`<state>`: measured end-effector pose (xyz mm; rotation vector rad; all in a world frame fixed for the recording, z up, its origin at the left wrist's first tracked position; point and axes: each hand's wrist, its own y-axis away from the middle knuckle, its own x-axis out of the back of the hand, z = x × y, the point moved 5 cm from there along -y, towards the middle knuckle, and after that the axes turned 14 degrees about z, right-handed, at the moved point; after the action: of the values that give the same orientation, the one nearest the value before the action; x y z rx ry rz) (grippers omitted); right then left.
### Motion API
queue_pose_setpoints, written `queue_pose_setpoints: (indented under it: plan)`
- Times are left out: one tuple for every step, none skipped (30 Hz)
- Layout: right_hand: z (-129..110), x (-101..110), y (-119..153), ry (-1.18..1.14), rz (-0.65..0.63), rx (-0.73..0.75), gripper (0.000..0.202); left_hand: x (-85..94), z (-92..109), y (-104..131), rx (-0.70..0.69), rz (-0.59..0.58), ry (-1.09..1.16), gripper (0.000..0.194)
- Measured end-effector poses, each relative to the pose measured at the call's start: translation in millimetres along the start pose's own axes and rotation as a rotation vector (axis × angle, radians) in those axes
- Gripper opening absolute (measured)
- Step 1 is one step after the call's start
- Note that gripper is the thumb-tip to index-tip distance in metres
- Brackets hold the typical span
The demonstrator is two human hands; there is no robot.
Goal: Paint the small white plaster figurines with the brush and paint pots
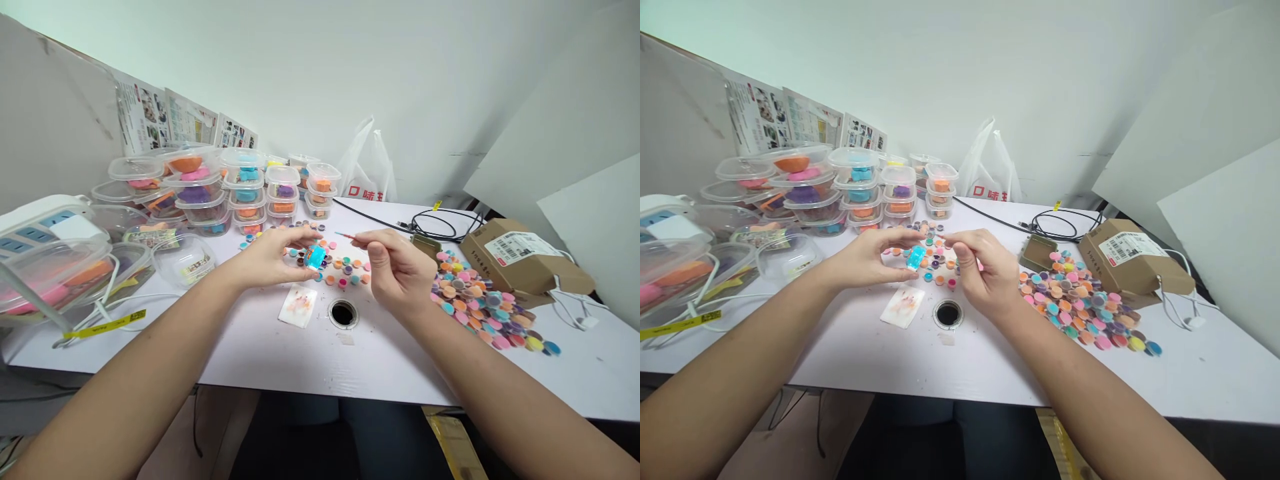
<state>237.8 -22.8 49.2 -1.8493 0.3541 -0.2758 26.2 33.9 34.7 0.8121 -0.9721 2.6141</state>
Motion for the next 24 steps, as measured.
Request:
queue_pose_setpoints:
  plan:
    - [3, 1, 1, 0.036, 0.025, 0.007, 0.023, -0.6, -3, 1, 0.039, 0.004, 0.062, 0.072]
    - [6, 1, 2, 0.069, 0.03, 0.018, 0.025, -1.9, -4, 1, 0.071, 0.0, 0.137, 0.079]
    - [8, 0, 3, 0.097, 0.019, 0.033, 0.028, -3.8, -5, 2, 0.093, -0.013, 0.221, 0.083]
    - [10, -2, 5, 0.113, -0.004, 0.049, 0.03, -6.2, -4, 3, 0.11, -0.036, 0.302, 0.086]
    - [12, -5, 7, 0.122, -0.034, 0.065, 0.032, -8.6, -3, 3, 0.12, -0.057, 0.375, 0.087]
    - [13, -9, 9, 0.127, -0.062, 0.082, 0.034, -10.9, -2, 4, 0.125, -0.079, 0.434, 0.087]
    - [13, -12, 10, 0.131, -0.082, 0.097, 0.036, -13.1, 0, 4, 0.125, -0.098, 0.478, 0.087]
    - [13, -14, 12, 0.137, -0.093, 0.11, 0.038, -15.3, 3, 5, 0.124, -0.115, 0.511, 0.087]
    - [13, -16, 13, 0.149, -0.096, 0.123, 0.039, -17.3, 5, 5, 0.123, -0.128, 0.54, 0.086]
    - [13, -18, 14, 0.167, -0.093, 0.132, 0.04, -19.1, 7, 5, 0.12, -0.136, 0.566, 0.085]
    - [13, -20, 15, 0.192, -0.09, 0.135, 0.04, -20.6, 9, 5, 0.116, -0.136, 0.593, 0.083]
    - [14, -21, 16, 0.222, -0.092, 0.131, 0.041, -21.7, 11, 4, 0.114, -0.126, 0.619, 0.081]
    - [15, -23, 17, 0.256, -0.097, 0.121, 0.04, -22.5, 12, 4, 0.112, -0.109, 0.642, 0.079]
    - [16, -24, 18, 0.287, -0.103, 0.106, 0.04, -23.3, 13, 4, 0.113, -0.094, 0.659, 0.076]
    - [18, -25, 19, 0.31, -0.11, 0.086, 0.04, -23.9, 14, 4, 0.117, -0.079, 0.673, 0.073]
    - [19, -26, 20, 0.322, -0.116, 0.063, 0.04, -24.5, 14, 4, 0.123, -0.071, 0.683, 0.071]
    - [20, -27, 21, 0.322, -0.12, 0.041, 0.04, -25.0, 14, 4, 0.129, -0.068, 0.69, 0.069]
    - [20, -27, 21, 0.312, -0.121, 0.023, 0.041, -25.4, 14, 4, 0.132, -0.069, 0.694, 0.068]
    - [20, -27, 22, 0.295, -0.12, 0.009, 0.041, -25.7, 14, 4, 0.133, -0.074, 0.697, 0.068]
    - [19, -27, 22, 0.276, -0.116, 0.002, 0.041, -25.8, 14, 4, 0.133, -0.076, 0.701, 0.07]
    - [18, -27, 21, 0.256, -0.112, 0.002, 0.041, -25.7, 13, 4, 0.129, -0.078, 0.707, 0.071]
    - [16, -27, 21, 0.238, -0.106, 0.011, 0.042, -25.8, 13, 4, 0.122, -0.082, 0.712, 0.073]
    - [14, -27, 20, 0.224, -0.103, 0.023, 0.042, -25.8, 12, 4, 0.11, -0.084, 0.714, 0.075]
    - [12, -27, 20, 0.213, -0.104, 0.034, 0.042, -25.9, 12, 4, 0.093, -0.085, 0.712, 0.077]
